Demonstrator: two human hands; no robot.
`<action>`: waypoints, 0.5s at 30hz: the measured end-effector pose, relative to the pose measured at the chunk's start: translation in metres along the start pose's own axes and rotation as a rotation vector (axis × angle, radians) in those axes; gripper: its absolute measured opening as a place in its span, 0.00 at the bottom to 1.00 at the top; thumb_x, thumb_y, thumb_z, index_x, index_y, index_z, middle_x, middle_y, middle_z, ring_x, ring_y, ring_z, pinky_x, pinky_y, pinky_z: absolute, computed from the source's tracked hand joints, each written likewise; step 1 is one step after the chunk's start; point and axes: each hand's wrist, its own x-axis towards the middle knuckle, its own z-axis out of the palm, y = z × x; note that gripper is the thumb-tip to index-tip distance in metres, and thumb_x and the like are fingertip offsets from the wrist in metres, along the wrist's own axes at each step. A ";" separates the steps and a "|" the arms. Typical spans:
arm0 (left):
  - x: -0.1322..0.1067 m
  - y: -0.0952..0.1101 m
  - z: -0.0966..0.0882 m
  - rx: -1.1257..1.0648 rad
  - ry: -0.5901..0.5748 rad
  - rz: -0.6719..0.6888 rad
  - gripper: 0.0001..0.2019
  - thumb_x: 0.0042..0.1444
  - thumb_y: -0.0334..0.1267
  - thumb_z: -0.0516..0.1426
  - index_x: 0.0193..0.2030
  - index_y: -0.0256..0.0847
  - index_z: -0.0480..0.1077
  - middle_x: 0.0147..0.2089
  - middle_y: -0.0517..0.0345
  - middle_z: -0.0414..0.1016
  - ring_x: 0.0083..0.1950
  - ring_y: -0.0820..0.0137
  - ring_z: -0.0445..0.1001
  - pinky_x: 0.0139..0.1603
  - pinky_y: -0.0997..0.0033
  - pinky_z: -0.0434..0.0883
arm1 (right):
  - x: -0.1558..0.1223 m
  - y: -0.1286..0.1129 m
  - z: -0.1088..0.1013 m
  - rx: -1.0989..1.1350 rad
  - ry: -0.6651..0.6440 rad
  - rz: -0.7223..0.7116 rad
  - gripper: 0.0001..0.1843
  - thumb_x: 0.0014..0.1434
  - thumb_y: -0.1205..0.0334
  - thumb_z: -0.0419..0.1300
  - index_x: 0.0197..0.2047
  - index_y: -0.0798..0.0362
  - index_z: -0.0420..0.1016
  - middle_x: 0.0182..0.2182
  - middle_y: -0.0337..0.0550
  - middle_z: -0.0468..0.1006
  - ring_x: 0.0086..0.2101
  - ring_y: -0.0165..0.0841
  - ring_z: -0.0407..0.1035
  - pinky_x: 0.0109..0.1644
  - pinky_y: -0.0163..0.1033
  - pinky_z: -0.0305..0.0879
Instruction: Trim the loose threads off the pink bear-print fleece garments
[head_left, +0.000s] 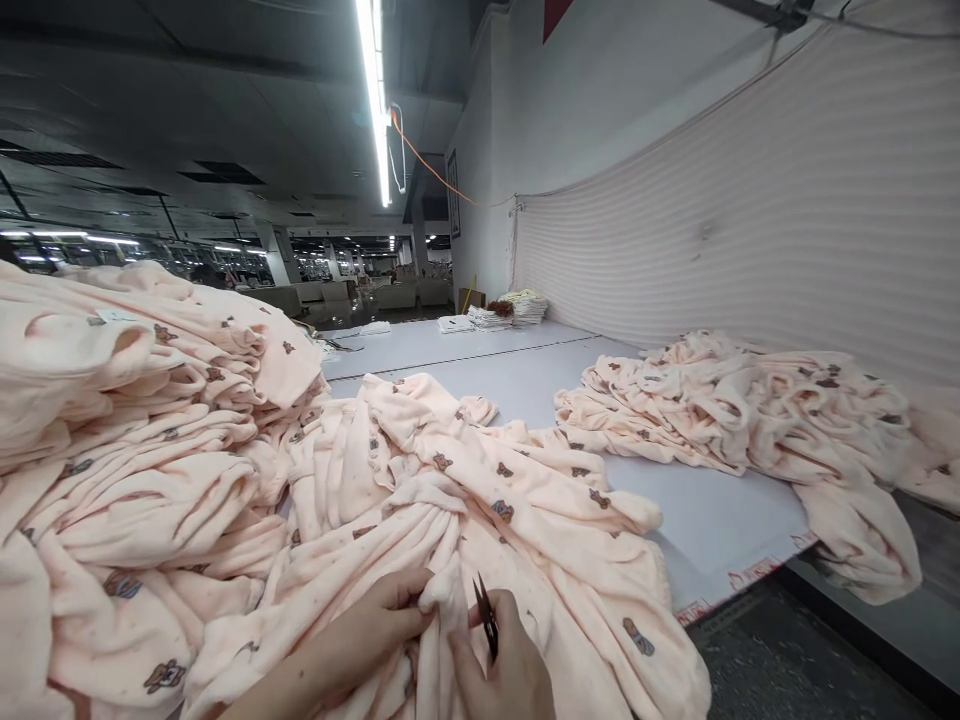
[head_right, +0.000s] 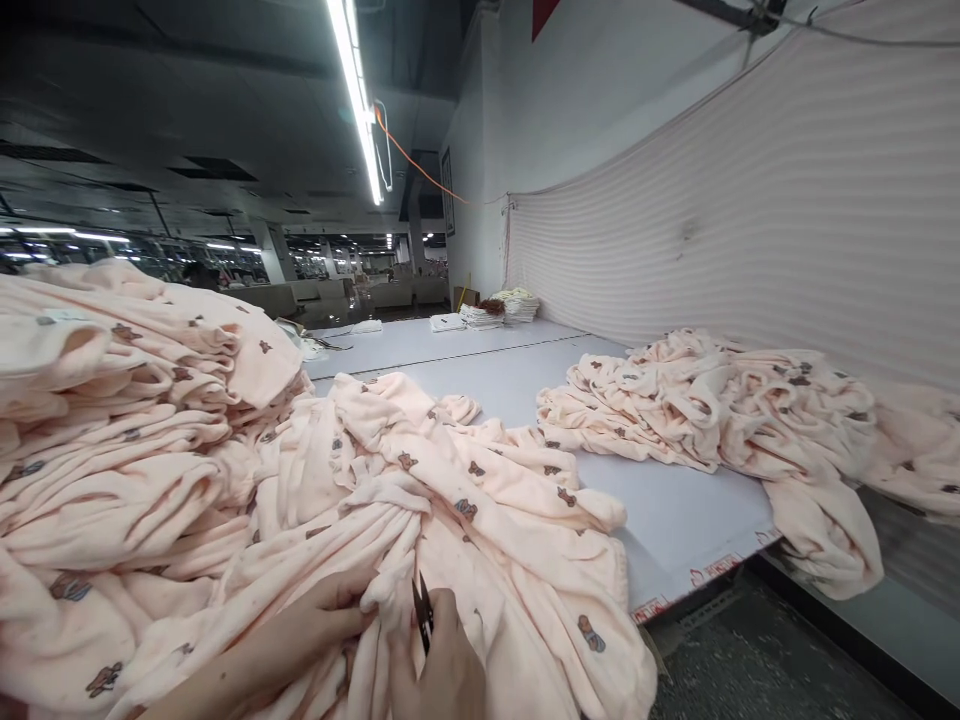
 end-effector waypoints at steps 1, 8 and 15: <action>-0.002 -0.001 -0.002 -0.065 0.023 0.010 0.05 0.50 0.36 0.59 0.33 0.38 0.70 0.32 0.61 0.71 0.38 0.66 0.69 0.43 0.68 0.65 | 0.002 -0.002 0.005 -0.022 0.006 -0.011 0.06 0.54 0.56 0.55 0.34 0.47 0.63 0.27 0.36 0.76 0.25 0.35 0.70 0.29 0.34 0.60; -0.004 -0.009 -0.008 -0.164 0.191 0.011 0.08 0.47 0.40 0.62 0.29 0.39 0.69 0.27 0.63 0.70 0.34 0.68 0.66 0.38 0.70 0.63 | 0.011 -0.002 -0.002 -0.103 -0.092 -0.182 0.07 0.57 0.58 0.53 0.29 0.48 0.67 0.26 0.38 0.73 0.25 0.31 0.69 0.27 0.31 0.61; -0.005 -0.004 -0.004 -0.306 0.155 -0.021 0.07 0.46 0.35 0.63 0.29 0.38 0.69 0.27 0.63 0.72 0.32 0.69 0.68 0.38 0.71 0.64 | 0.007 -0.007 -0.016 -0.221 -0.136 -0.247 0.26 0.61 0.37 0.46 0.36 0.44 0.78 0.27 0.40 0.75 0.25 0.32 0.72 0.26 0.32 0.64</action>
